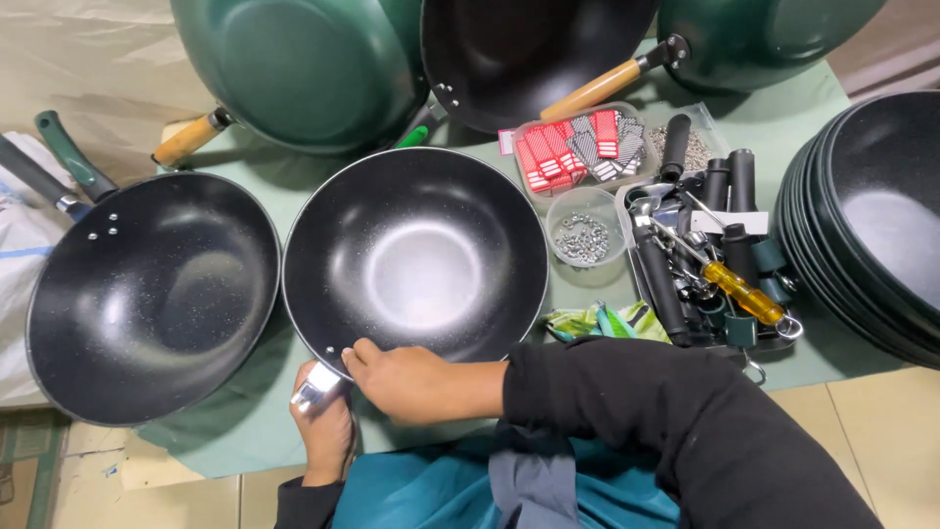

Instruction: Assembling a handle onto a wok by aligning the bracket and inserting screws by hand.

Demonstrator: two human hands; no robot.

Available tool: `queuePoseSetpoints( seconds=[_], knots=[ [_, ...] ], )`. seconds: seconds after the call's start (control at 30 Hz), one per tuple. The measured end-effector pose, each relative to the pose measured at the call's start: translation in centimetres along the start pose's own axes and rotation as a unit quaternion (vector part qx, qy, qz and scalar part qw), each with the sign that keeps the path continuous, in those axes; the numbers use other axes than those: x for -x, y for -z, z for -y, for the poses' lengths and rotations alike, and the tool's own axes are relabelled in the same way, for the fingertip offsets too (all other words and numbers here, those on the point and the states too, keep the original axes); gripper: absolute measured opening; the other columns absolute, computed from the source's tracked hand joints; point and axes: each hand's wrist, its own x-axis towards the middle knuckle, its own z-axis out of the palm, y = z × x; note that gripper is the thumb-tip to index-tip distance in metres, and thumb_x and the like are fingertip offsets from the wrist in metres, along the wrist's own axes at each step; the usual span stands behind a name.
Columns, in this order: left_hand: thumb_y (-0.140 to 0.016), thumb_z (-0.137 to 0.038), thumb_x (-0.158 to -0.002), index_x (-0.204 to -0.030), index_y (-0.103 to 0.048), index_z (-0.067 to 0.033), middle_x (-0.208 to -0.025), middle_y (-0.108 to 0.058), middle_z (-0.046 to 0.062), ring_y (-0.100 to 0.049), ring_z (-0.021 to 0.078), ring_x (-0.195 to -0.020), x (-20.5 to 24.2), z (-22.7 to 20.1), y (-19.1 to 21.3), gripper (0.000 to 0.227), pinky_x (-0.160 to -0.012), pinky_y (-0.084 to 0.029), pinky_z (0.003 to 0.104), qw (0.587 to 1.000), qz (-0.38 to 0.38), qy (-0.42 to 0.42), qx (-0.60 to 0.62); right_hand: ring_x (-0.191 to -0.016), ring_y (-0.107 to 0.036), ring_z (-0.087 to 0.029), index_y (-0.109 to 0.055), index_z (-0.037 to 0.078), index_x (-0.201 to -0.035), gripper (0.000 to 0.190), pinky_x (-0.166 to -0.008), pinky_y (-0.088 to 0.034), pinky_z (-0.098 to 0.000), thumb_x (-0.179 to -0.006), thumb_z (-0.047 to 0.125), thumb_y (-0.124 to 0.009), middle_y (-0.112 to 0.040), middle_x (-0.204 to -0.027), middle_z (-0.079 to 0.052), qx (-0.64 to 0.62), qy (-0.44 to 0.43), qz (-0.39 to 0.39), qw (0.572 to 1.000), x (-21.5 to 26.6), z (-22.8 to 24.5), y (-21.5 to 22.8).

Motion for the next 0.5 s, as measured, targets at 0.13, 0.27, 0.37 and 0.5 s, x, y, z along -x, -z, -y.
queuePoseSetpoints(
  seconds=[0.13, 0.27, 0.37, 0.5],
  knots=[
    [-0.065, 0.007, -0.087, -0.103, -0.066, -0.0051, -0.088, -0.067, 0.004, -0.058, 0.0084, -0.081, -0.6, 1.7, -0.6, 0.02, -0.074, -0.049, 0.022, 0.992, -0.054, 0.082, 0.074, -0.068, -0.06, -0.04, -0.027, -0.01, -0.149, 0.074, -0.046, -0.047, -0.0523, -0.08, -0.007, -0.055, -0.042, -0.117, -0.023, -0.034, -0.027, 0.022, 0.999, -0.7, -0.4, -1.1],
    [-0.067, 0.008, -0.087, -0.106, -0.063, -0.005, -0.088, -0.065, 0.006, -0.061, 0.0096, -0.084, -1.3, 1.7, -1.2, 0.024, -0.078, -0.053, 0.022, 0.982, -0.078, 0.112, 0.127, -0.064, -0.059, -0.041, -0.04, -0.003, -0.136, 0.054, -0.047, -0.045, -0.0547, -0.084, -0.006, -0.051, -0.045, -0.108, -0.02, -0.058, -0.029, 0.009, 0.998, -0.6, -1.1, -0.3],
    [-0.068, 0.008, -0.083, -0.106, -0.063, -0.0049, -0.094, -0.068, 0.008, -0.064, 0.0127, -0.089, -1.2, 1.1, -1.6, 0.027, -0.085, -0.057, 0.026, 0.978, -0.098, 0.115, 0.141, -0.069, -0.061, -0.043, -0.046, 0.001, -0.137, 0.055, -0.051, -0.049, -0.0561, -0.087, 0.02, -0.059, -0.049, -0.11, -0.019, -0.036, -0.008, 0.029, 0.999, 0.1, -2.3, 0.4],
    [-0.061, 0.011, -0.086, -0.113, -0.066, -0.002, -0.1, -0.07, 0.008, -0.067, 0.0126, -0.099, -2.0, 2.3, -1.0, 0.03, -0.092, -0.059, 0.026, 0.971, -0.116, 0.135, 0.161, -0.09, -0.066, -0.042, -0.061, 0.009, -0.134, 0.059, -0.068, -0.053, -0.0551, -0.093, 0.051, -0.053, -0.06, -0.11, -0.019, -0.039, 0.031, -0.026, 0.998, 1.3, -6.1, 3.2]
  ],
)
